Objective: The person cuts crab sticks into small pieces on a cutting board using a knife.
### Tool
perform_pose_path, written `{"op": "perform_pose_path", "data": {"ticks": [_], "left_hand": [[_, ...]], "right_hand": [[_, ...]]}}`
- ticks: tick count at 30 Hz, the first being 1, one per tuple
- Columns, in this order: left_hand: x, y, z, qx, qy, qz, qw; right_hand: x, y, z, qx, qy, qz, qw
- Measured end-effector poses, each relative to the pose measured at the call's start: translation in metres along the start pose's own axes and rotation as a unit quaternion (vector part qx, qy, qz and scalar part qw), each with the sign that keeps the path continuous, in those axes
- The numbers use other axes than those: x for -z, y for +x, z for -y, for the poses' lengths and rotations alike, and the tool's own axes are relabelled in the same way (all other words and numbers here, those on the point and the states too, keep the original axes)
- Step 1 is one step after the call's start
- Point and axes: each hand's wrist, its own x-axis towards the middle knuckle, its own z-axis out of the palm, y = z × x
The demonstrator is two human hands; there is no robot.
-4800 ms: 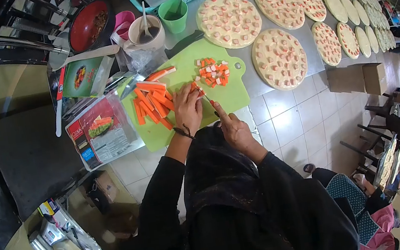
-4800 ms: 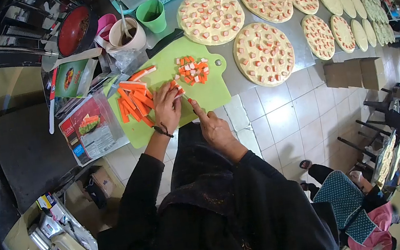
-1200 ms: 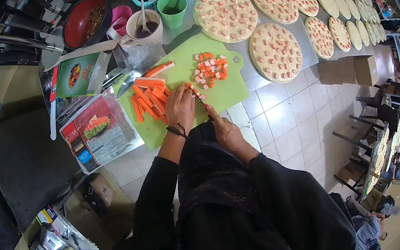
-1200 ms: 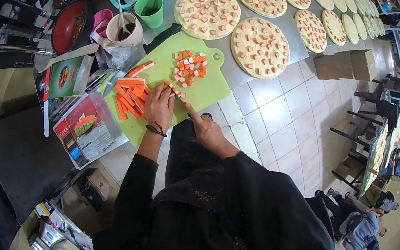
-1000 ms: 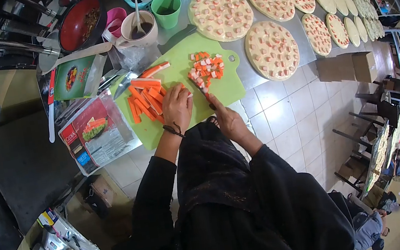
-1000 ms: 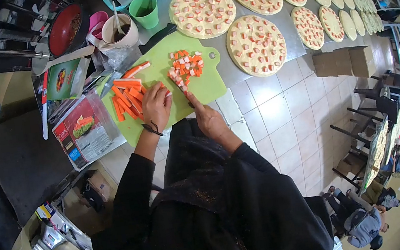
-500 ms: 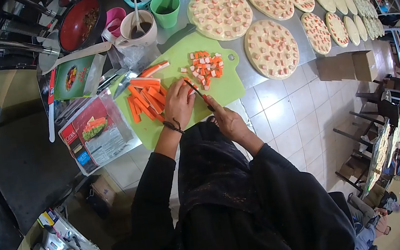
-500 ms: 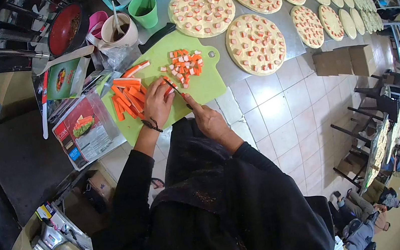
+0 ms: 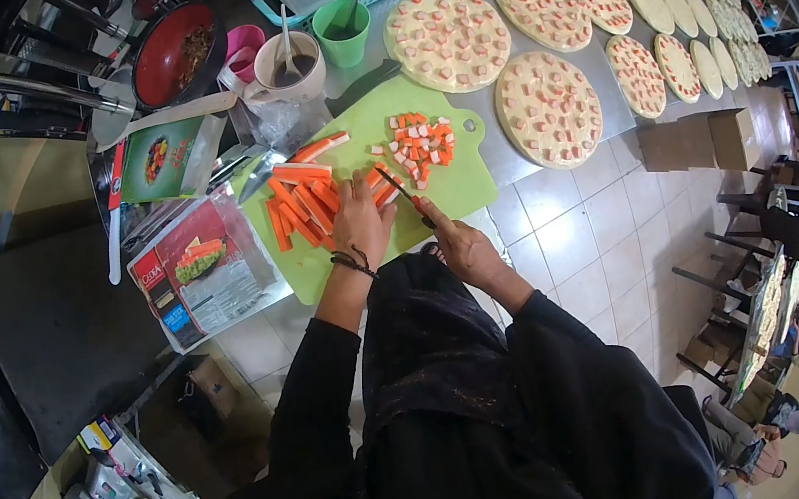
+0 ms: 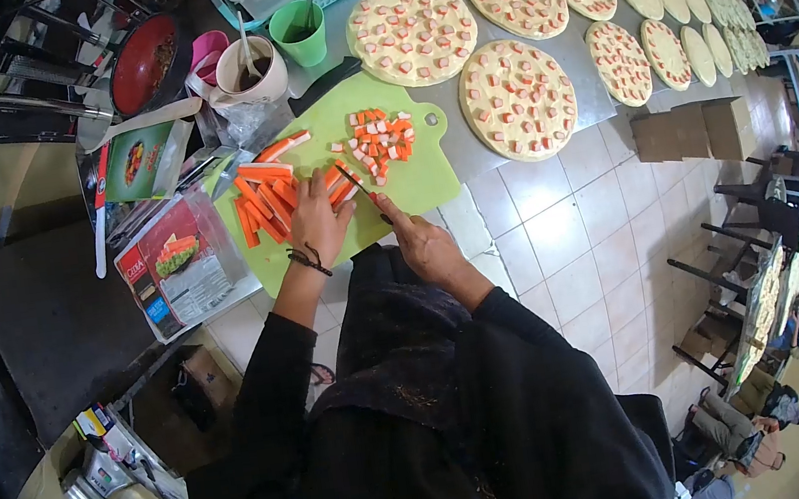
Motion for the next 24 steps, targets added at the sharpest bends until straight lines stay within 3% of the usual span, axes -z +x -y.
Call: {"op": "perform_pose_path", "data": {"ticks": [2, 12, 14, 17, 20, 24], "left_hand": [[-0.004, 0.002, -0.002, 0.014, 0.018, 0.035, 0.999], [-0.001, 0.006, -0.01, -0.02, 0.022, 0.032, 0.999], [0.001, 0.004, -0.012, -0.075, 0.086, -0.073, 0.991], [0.008, 0.004, -0.018, -0.122, 0.12, -0.134, 0.976], [-0.005, 0.009, -0.002, -0.158, 0.024, -0.09, 0.983], [-0.013, 0.009, 0.002, -0.16, 0.013, -0.109, 0.981]], "right_hand": [[0.0, -0.001, 0.0, 0.009, 0.001, -0.007, 1.0], [-0.005, -0.005, -0.003, 0.001, -0.001, -0.025, 1.0], [-0.007, -0.004, -0.003, 0.017, 0.022, -0.048, 0.998], [-0.003, -0.003, -0.002, 0.01, 0.028, -0.057, 0.998], [0.005, -0.007, 0.005, -0.018, -0.002, -0.036, 0.999], [0.006, -0.01, 0.014, -0.017, -0.026, -0.024, 0.999]]}}
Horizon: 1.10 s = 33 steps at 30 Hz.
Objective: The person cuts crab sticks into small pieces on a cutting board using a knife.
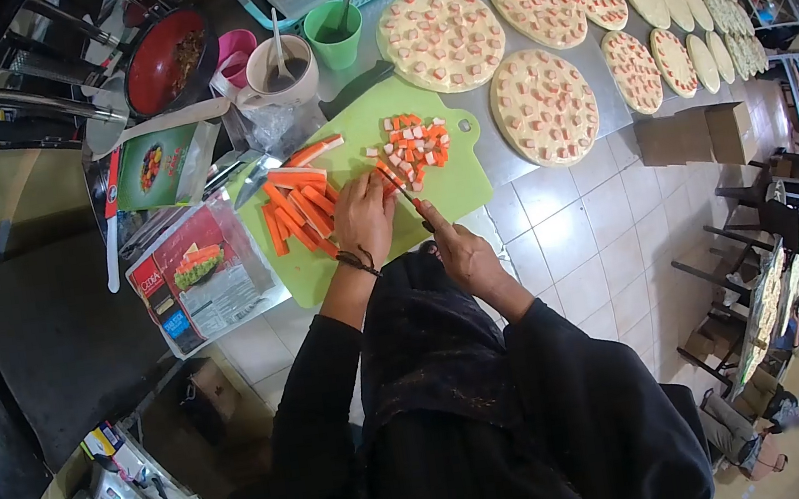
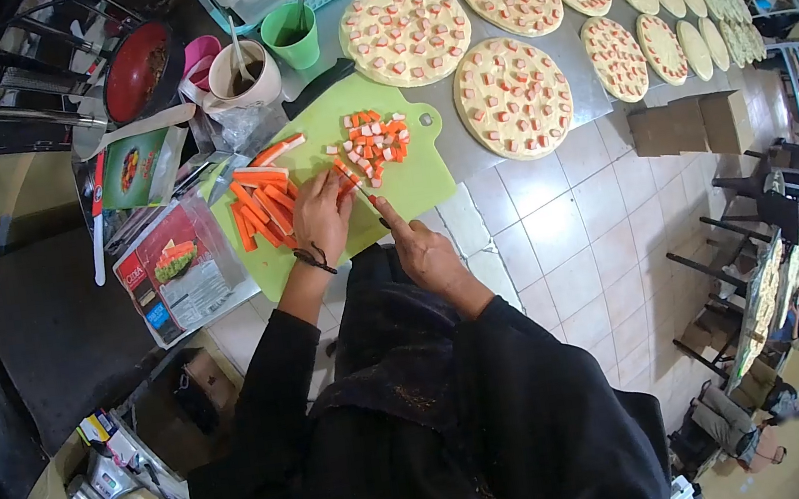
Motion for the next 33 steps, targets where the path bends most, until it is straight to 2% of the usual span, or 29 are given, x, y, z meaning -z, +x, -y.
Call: {"op": "perform_pose_path", "data": {"ticks": [4, 6, 13, 15, 19, 23, 29, 31, 33], "left_hand": [[-0.005, -0.003, 0.001, 0.007, 0.019, 0.003, 1.0], [-0.004, -0.002, -0.001, 0.009, 0.026, -0.002, 1.0], [-0.007, -0.004, -0.001, 0.019, 0.022, -0.002, 1.0], [-0.008, -0.004, -0.001, 0.015, 0.015, -0.01, 1.0], [-0.005, -0.002, -0.004, 0.045, -0.016, 0.015, 0.999], [-0.002, -0.003, -0.006, 0.07, -0.043, 0.001, 0.997], [-0.006, -0.005, -0.004, 0.059, -0.058, -0.006, 0.997], [-0.006, -0.004, -0.004, 0.076, -0.059, 0.004, 0.995], [-0.007, -0.004, -0.004, 0.08, -0.053, 0.003, 0.995]], "right_hand": [[-0.003, 0.002, -0.001, 0.009, -0.008, 0.003, 1.0], [-0.003, 0.003, 0.0, -0.022, -0.046, 0.049, 0.998], [-0.017, 0.008, -0.002, -0.04, -0.043, 0.059, 0.997], [-0.024, 0.011, -0.008, -0.001, -0.017, 0.013, 1.0], [-0.025, 0.005, -0.014, 0.033, 0.001, -0.014, 0.999], [-0.018, -0.008, -0.023, 0.012, -0.023, 0.016, 1.0], [-0.011, -0.001, -0.026, 0.004, 0.042, -0.028, 0.999], [0.001, 0.003, -0.017, -0.011, 0.034, 0.033, 0.999], [0.0, 0.001, -0.016, -0.008, 0.034, 0.031, 0.999]]}}
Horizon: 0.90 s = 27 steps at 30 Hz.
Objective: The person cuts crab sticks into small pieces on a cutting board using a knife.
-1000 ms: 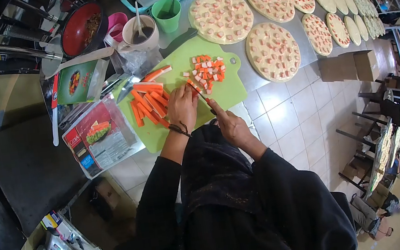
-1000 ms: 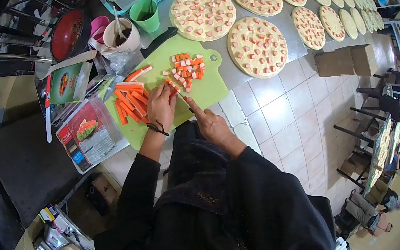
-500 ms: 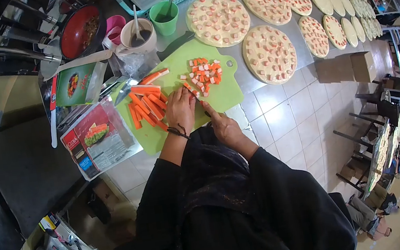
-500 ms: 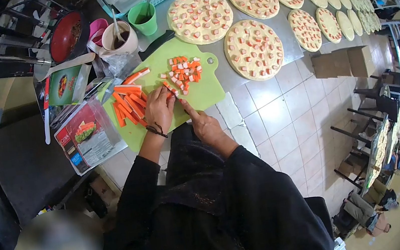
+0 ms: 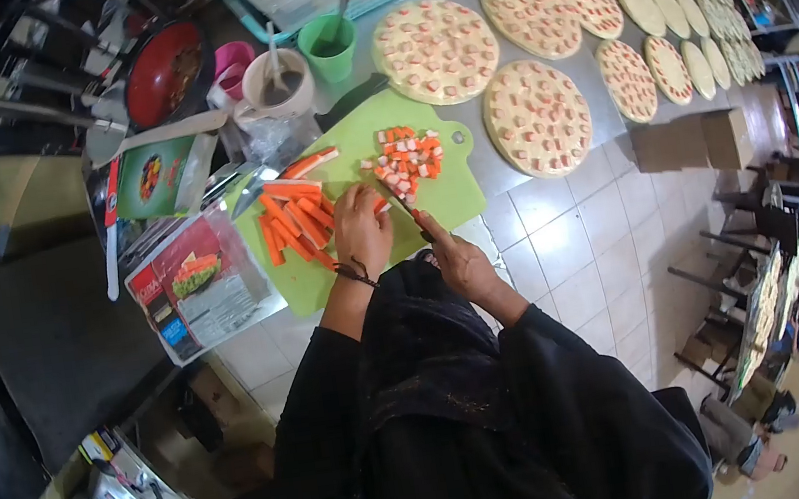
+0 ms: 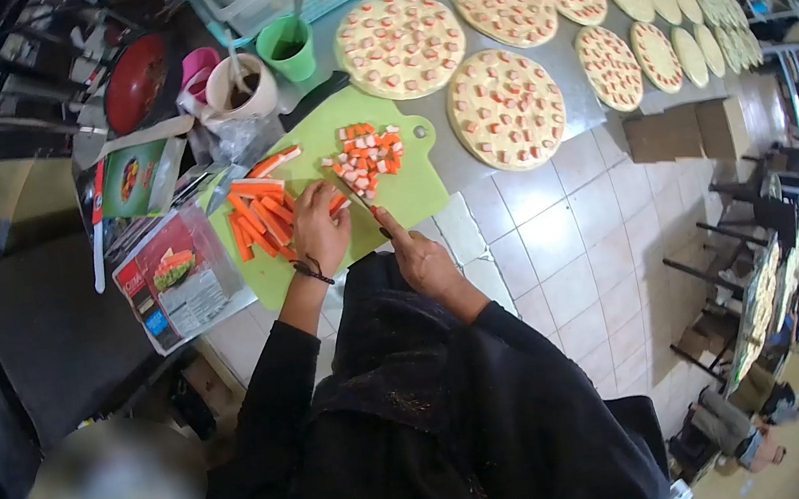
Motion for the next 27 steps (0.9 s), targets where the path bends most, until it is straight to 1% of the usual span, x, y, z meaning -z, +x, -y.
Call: {"op": "perform_pose_path", "data": {"ticks": [2, 3, 4, 5, 7, 9, 10, 13, 14, 16, 19, 20, 21, 22, 26, 27], "left_hand": [[0.002, -0.002, 0.002, 0.003, -0.005, -0.009, 1.0], [0.004, -0.004, 0.003, 0.01, 0.003, -0.011, 1.0], [0.004, -0.004, 0.002, 0.026, -0.018, -0.016, 0.999], [0.004, -0.003, 0.002, 0.037, -0.042, -0.019, 0.998], [0.007, -0.005, 0.004, 0.018, -0.059, 0.002, 0.998], [0.004, -0.006, 0.008, 0.018, -0.048, 0.017, 0.999], [0.001, -0.007, 0.01, 0.005, -0.023, 0.005, 1.0], [0.003, -0.006, 0.008, -0.002, -0.026, 0.009, 1.0], [0.003, -0.005, 0.008, -0.004, -0.013, 0.01, 1.0], [0.003, -0.007, 0.007, 0.004, -0.015, 0.001, 1.0], [0.005, -0.004, 0.007, -0.027, -0.024, 0.006, 0.999], [0.004, -0.003, 0.009, -0.03, -0.023, 0.01, 0.999], [0.004, -0.003, 0.009, -0.031, -0.022, 0.012, 0.999], [0.0, -0.004, 0.011, -0.041, -0.023, -0.009, 0.999], [0.003, -0.004, 0.008, -0.015, -0.021, 0.015, 1.0], [0.002, -0.006, 0.009, -0.007, -0.015, 0.006, 1.0]], "right_hand": [[-0.005, 0.0, 0.001, 0.012, 0.006, 0.008, 1.0], [-0.009, 0.0, 0.0, 0.029, 0.004, -0.019, 0.999], [-0.013, 0.0, -0.001, 0.041, 0.001, -0.051, 0.998], [-0.012, 0.0, 0.003, 0.037, 0.005, -0.055, 0.998], [-0.009, -0.001, 0.009, 0.033, 0.004, -0.044, 0.998], [-0.012, -0.001, 0.011, 0.026, -0.009, -0.04, 0.999], [-0.012, -0.001, 0.01, 0.031, -0.019, -0.027, 0.999], [-0.012, 0.001, 0.011, 0.02, -0.03, -0.011, 0.999], [-0.012, 0.003, 0.013, 0.031, -0.031, -0.003, 0.999], [-0.01, 0.003, 0.016, 0.011, -0.065, -0.004, 0.998], [-0.011, 0.004, 0.016, -0.001, -0.049, 0.017, 0.999], [-0.012, 0.004, 0.013, -0.014, -0.05, 0.007, 0.999], [-0.017, 0.006, 0.01, 0.005, -0.037, -0.003, 0.999], [-0.021, 0.008, 0.007, 0.029, -0.026, -0.011, 0.999], [-0.029, 0.011, 0.001, 0.043, -0.026, 0.0, 0.999], [-0.03, 0.009, 0.001, 0.049, -0.016, -0.024, 0.998]]}}
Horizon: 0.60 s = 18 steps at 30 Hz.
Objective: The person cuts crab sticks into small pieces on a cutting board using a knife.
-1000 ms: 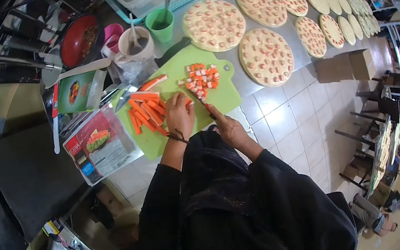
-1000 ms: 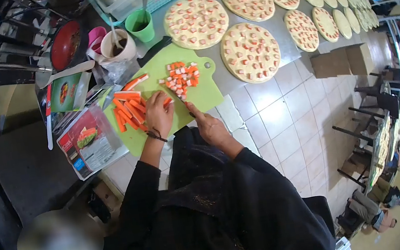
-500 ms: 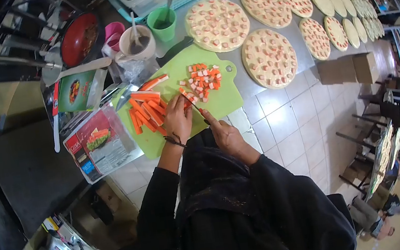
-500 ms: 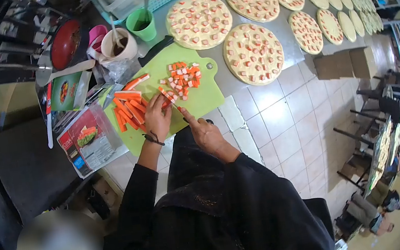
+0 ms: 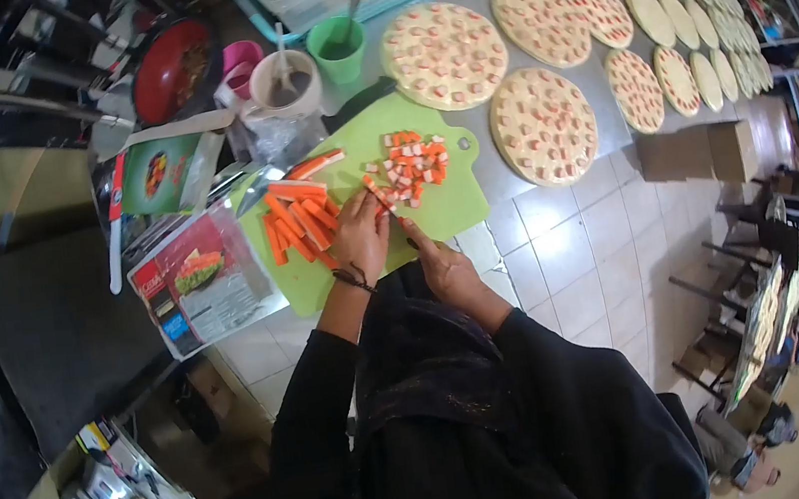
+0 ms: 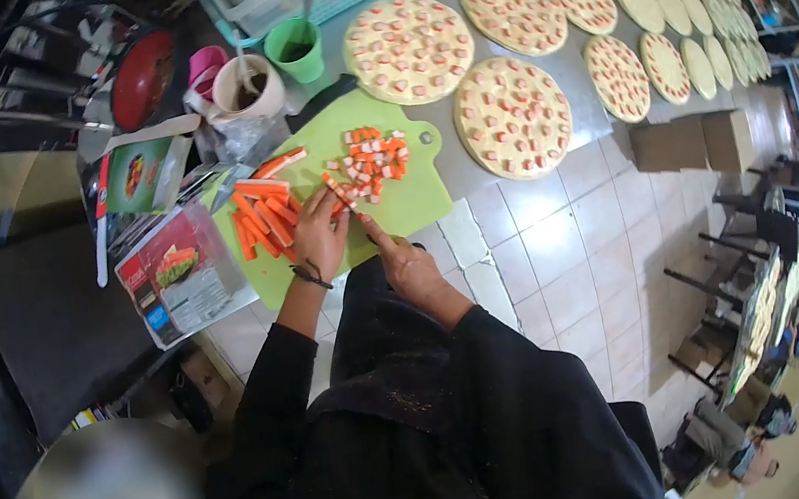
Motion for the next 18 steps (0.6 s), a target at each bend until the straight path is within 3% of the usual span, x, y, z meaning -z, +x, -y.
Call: {"op": "perform_pose_path", "data": {"ticks": [2, 4, 8, 10, 14, 16, 18], "left_hand": [[-0.004, -0.001, 0.003, 0.004, 0.02, 0.001, 1.0], [-0.001, -0.002, 0.003, 0.0, 0.022, 0.002, 1.0], [-0.003, -0.002, 0.002, -0.016, 0.017, -0.01, 1.0], [-0.004, -0.002, 0.002, 0.009, -0.004, -0.006, 1.0], [-0.002, -0.001, 0.0, 0.013, -0.001, 0.006, 1.0], [0.001, 0.002, 0.0, 0.013, -0.015, 0.002, 1.0], [0.004, 0.001, -0.004, 0.023, -0.046, 0.008, 0.999]], "right_hand": [[0.004, -0.001, 0.002, 0.01, 0.016, -0.028, 0.999], [0.014, -0.006, 0.009, -0.075, -0.024, 0.064, 0.995], [0.011, -0.017, 0.001, -0.096, -0.026, 0.072, 0.992], [0.006, -0.013, -0.008, -0.036, 0.039, 0.005, 0.999], [0.016, 0.003, -0.004, -0.004, 0.023, 0.006, 1.0], [0.014, 0.002, -0.006, 0.032, 0.047, -0.044, 0.997], [0.018, -0.002, -0.001, 0.01, 0.042, -0.025, 0.999]]}}
